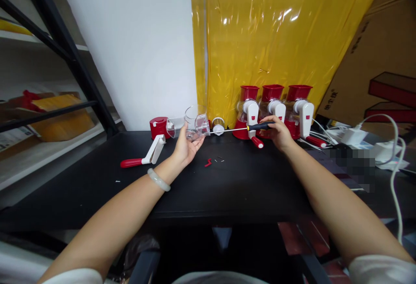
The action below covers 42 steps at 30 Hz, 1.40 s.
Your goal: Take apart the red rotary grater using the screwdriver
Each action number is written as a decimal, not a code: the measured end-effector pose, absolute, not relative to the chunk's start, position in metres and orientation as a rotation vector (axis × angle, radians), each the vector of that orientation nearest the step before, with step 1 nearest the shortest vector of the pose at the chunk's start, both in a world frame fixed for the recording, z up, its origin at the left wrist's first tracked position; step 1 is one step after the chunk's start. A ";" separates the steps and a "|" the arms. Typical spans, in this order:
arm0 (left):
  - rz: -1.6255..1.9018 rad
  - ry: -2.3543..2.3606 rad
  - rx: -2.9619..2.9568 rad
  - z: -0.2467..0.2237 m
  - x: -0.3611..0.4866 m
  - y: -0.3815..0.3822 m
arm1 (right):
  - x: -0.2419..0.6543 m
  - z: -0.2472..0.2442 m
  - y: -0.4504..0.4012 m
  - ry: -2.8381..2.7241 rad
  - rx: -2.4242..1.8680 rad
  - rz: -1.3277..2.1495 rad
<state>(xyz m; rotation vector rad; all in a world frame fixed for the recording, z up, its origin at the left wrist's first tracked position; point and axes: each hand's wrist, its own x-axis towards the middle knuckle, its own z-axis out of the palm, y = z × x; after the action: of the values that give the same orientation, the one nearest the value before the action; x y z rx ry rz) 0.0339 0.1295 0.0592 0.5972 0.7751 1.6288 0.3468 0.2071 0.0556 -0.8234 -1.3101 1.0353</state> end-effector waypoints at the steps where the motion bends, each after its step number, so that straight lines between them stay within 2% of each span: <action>1: 1.629 0.773 0.600 0.059 0.034 0.130 | 0.347 0.055 0.209 -1.332 -0.881 0.976; 4: 1.626 0.781 0.609 0.059 0.034 0.129 | 0.349 0.052 0.213 -1.398 -1.046 0.767; 7: 1.620 0.789 0.624 0.058 0.034 0.129 | 0.351 0.049 0.218 -1.426 -1.052 0.708; 16: 1.619 0.786 0.656 0.057 0.035 0.129 | 0.343 0.052 0.214 -1.190 -0.861 1.084; 21: 1.618 0.777 0.646 0.056 0.036 0.129 | 0.346 0.055 0.208 -1.225 -0.759 1.135; 33: 1.627 0.776 0.627 0.057 0.034 0.130 | 0.352 0.045 0.221 -1.437 -1.025 0.691; 42: 1.611 0.773 0.638 0.057 0.036 0.129 | 0.341 0.050 0.215 -1.118 -0.763 1.134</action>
<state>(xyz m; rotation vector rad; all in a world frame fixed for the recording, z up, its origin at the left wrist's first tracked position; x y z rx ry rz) 0.0356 0.1291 0.0570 0.6376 0.7730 1.6108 0.3414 0.2148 0.0502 -0.7633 -1.1179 1.1344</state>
